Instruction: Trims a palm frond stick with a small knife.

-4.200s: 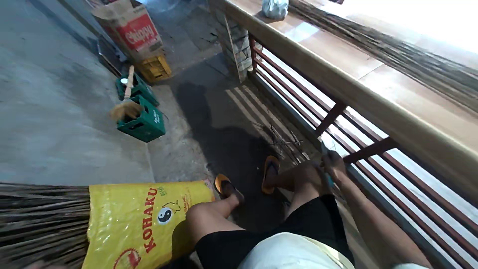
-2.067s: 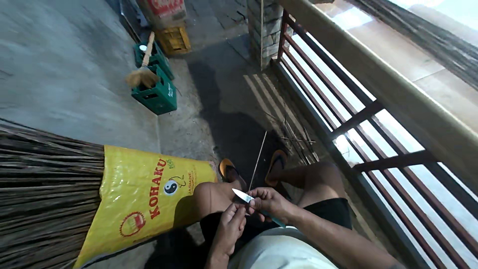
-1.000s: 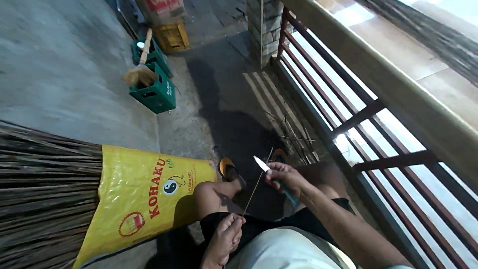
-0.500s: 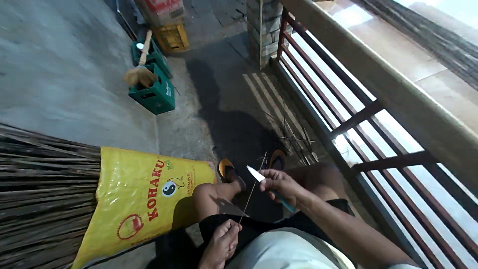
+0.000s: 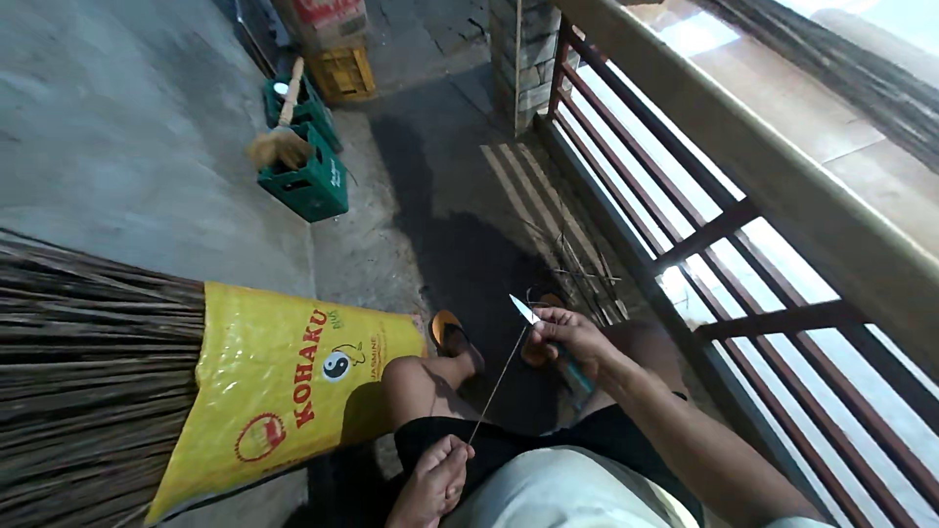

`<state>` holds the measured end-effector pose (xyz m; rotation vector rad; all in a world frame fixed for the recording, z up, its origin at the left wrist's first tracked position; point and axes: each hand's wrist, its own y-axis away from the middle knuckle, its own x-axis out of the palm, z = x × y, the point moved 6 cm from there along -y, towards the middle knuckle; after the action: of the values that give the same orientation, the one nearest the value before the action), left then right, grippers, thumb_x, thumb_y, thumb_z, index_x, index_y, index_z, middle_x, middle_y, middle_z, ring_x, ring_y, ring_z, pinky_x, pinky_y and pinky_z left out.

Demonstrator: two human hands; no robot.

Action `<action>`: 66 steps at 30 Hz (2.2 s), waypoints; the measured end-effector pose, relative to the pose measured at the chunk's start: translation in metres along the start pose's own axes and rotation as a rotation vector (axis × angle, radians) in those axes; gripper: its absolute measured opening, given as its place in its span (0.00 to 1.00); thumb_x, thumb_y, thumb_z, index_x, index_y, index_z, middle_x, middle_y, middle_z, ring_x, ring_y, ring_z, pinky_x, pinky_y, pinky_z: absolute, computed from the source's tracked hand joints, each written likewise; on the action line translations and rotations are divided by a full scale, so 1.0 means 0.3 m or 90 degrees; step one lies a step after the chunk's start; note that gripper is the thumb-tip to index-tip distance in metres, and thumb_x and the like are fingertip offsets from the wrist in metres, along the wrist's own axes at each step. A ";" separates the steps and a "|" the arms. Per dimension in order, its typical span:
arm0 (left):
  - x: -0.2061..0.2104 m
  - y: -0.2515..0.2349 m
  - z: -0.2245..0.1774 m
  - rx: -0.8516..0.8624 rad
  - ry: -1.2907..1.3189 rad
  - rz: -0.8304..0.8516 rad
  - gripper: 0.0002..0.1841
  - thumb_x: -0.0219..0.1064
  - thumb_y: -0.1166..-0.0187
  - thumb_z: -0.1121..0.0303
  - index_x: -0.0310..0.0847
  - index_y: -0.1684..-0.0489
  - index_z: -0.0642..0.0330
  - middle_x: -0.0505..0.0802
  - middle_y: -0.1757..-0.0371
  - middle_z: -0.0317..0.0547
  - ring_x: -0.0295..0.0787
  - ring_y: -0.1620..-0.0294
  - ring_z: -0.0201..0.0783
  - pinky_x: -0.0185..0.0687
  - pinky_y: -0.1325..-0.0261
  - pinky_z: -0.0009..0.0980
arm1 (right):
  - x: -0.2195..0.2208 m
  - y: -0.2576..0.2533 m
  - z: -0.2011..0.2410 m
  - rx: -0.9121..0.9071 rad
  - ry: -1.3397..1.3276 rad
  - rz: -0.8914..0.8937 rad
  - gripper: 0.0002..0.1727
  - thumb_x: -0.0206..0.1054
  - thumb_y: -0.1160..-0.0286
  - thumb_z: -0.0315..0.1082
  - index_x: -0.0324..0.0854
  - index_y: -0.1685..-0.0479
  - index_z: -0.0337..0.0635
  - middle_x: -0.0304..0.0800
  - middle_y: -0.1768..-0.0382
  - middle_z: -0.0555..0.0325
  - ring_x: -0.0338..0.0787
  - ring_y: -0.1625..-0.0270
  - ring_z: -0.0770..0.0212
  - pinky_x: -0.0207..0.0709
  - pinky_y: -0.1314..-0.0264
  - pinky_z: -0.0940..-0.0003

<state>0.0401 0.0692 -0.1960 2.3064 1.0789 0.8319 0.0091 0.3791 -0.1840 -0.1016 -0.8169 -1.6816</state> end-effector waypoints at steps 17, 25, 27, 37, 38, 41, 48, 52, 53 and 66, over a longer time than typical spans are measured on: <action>-0.092 0.015 -0.112 0.056 -0.254 -0.175 0.10 0.56 0.15 0.68 0.83 0.52 0.60 0.73 0.85 0.26 0.62 0.88 0.19 0.59 0.84 0.16 | -0.112 0.011 0.111 -0.303 0.430 -0.124 0.20 0.63 0.15 0.35 0.79 0.30 0.33 0.93 0.55 0.54 0.89 0.65 0.68 0.86 0.60 0.70; 0.114 -0.032 -0.406 0.146 -0.719 -0.130 0.15 0.57 0.11 0.63 0.87 0.46 0.63 0.89 0.67 0.46 0.84 0.70 0.37 0.83 0.60 0.39 | 0.100 0.092 0.054 -0.483 0.745 0.129 0.17 0.64 0.17 0.31 0.85 0.35 0.33 0.92 0.39 0.41 0.93 0.37 0.45 0.83 0.31 0.48; 0.171 -0.031 -0.478 0.206 -0.807 -0.149 0.15 0.58 0.11 0.64 0.87 0.41 0.60 0.93 0.58 0.50 0.91 0.59 0.44 0.87 0.50 0.48 | 0.055 0.078 0.037 -0.465 0.679 0.112 0.16 0.65 0.18 0.31 0.86 0.39 0.31 0.94 0.46 0.42 0.94 0.43 0.52 0.84 0.33 0.54; 0.354 0.085 -0.518 0.890 -0.423 -0.203 0.10 0.61 0.11 0.59 0.86 0.42 0.41 0.93 0.43 0.24 0.91 0.41 0.26 0.88 0.39 0.26 | -0.141 0.034 -0.115 -0.250 0.062 -0.108 0.12 0.68 0.22 0.32 0.80 0.46 0.35 0.89 0.70 0.64 0.83 0.78 0.72 0.81 0.75 0.75; 0.337 0.026 -0.475 0.834 -0.399 -0.217 0.10 0.61 0.11 0.60 0.88 0.43 0.44 0.94 0.45 0.25 0.90 0.43 0.26 0.88 0.39 0.27 | -0.130 0.036 -0.134 -0.225 0.023 -0.117 0.13 0.68 0.21 0.32 0.78 0.44 0.35 0.89 0.69 0.62 0.83 0.78 0.71 0.80 0.76 0.75; 0.275 -0.156 -0.343 0.650 -0.337 -0.259 0.13 0.60 0.15 0.70 0.86 0.45 0.69 0.94 0.48 0.43 0.90 0.46 0.27 0.87 0.40 0.27 | -0.061 0.045 -0.185 -0.152 -0.068 -0.127 0.14 0.64 0.17 0.29 0.76 0.38 0.32 0.90 0.63 0.54 0.83 0.78 0.69 0.78 0.79 0.75; 0.280 -0.303 -0.294 0.440 -0.293 -0.295 0.18 0.61 0.15 0.71 0.81 0.36 0.77 0.92 0.45 0.57 0.89 0.49 0.31 0.84 0.41 0.27 | 0.112 0.076 -0.239 -0.020 -0.134 -0.105 0.12 0.63 0.16 0.27 0.76 0.40 0.33 0.90 0.64 0.53 0.81 0.80 0.70 0.76 0.81 0.78; 0.293 -0.330 -0.298 0.445 -0.222 -0.305 0.10 0.62 0.17 0.75 0.86 0.49 0.74 0.93 0.58 0.46 0.89 0.61 0.26 0.87 0.52 0.22 | 0.152 0.082 -0.246 -0.008 -0.120 -0.089 0.11 0.64 0.16 0.29 0.76 0.41 0.34 0.89 0.68 0.54 0.82 0.81 0.69 0.77 0.81 0.77; 0.292 -0.333 -0.301 0.447 -0.201 -0.302 0.10 0.61 0.17 0.76 0.85 0.50 0.74 0.93 0.60 0.45 0.89 0.62 0.26 0.87 0.53 0.23 | 0.149 0.082 -0.248 -0.013 -0.123 -0.092 0.11 0.64 0.16 0.29 0.76 0.41 0.34 0.90 0.68 0.53 0.83 0.81 0.69 0.78 0.81 0.77; 0.162 -0.222 -0.271 0.337 -0.080 -0.279 0.14 0.53 0.12 0.74 0.82 0.39 0.70 0.82 0.75 0.35 0.73 0.84 0.22 0.69 0.83 0.16 | 0.118 0.080 -0.087 -0.137 0.123 0.115 0.20 0.59 0.13 0.35 0.75 0.27 0.37 0.92 0.63 0.58 0.86 0.73 0.69 0.80 0.74 0.74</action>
<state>-0.0254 0.1590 -0.1636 2.3269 1.8246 0.2433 0.0291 0.3340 -0.1755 -0.1534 -0.4670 -1.5749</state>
